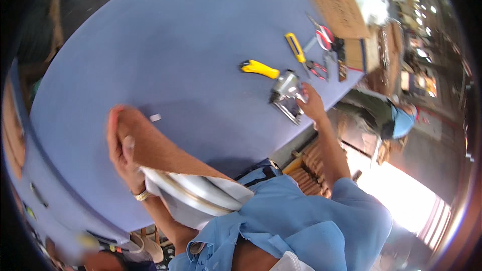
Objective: The person assembles cushion covers by inserting foam inserts, trimming excess fabric with a utility knife, and securing the edges with a staple gun. The person handles multiple cushions and stacks the finished units on a nearby pallet.
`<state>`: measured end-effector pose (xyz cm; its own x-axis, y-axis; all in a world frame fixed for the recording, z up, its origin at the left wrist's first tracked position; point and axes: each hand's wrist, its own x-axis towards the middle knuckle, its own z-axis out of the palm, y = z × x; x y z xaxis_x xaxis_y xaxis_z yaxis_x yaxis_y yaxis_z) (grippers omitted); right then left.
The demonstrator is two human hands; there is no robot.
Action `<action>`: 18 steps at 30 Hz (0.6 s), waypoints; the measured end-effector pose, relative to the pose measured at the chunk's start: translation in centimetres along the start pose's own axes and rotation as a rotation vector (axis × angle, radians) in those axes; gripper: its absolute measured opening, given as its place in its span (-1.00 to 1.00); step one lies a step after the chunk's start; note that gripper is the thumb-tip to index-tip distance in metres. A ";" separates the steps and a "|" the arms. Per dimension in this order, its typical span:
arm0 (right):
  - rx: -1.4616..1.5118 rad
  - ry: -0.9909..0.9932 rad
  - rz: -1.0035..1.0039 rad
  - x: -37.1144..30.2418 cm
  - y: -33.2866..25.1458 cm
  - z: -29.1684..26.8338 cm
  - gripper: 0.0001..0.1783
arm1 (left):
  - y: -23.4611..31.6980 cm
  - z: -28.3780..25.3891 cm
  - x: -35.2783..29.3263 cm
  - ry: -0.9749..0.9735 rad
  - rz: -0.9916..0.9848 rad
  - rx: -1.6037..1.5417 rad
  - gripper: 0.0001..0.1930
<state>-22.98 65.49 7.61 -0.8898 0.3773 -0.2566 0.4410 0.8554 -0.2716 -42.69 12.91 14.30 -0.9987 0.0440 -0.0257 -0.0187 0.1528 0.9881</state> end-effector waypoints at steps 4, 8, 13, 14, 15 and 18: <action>0.266 -0.172 0.002 0.7 1.2 1.8 -0.31 | -0.5 -0.7 0.0 -0.026 -0.072 -0.062 -0.36; 0.239 -0.498 0.024 1.5 -3.1 -1.7 -0.42 | -0.1 -0.5 0.4 -0.060 0.008 -0.134 -0.41; 0.588 -0.606 0.004 -0.3 -9.3 -0.7 -0.26 | -0.6 -0.6 0.1 -0.050 0.030 -0.237 -0.41; 0.637 -0.679 0.044 0.0 -12.7 -1.1 -0.26 | -0.7 -0.6 0.1 -0.046 0.047 -0.240 -0.41; 0.591 -0.703 0.018 0.0 -15.0 -1.2 -0.28 | -0.8 -0.5 0.2 -0.046 0.049 -0.241 -0.41; 0.524 -0.721 -0.013 0.3 -21.7 -2.8 -0.35 | -1.1 -0.6 0.1 -0.050 0.074 -0.239 -0.41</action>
<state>-33.13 48.08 16.05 -0.6830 -0.0981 -0.7238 0.5853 0.5194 -0.6227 -42.81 12.17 13.33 -0.9942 0.0965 0.0468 0.0381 -0.0906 0.9952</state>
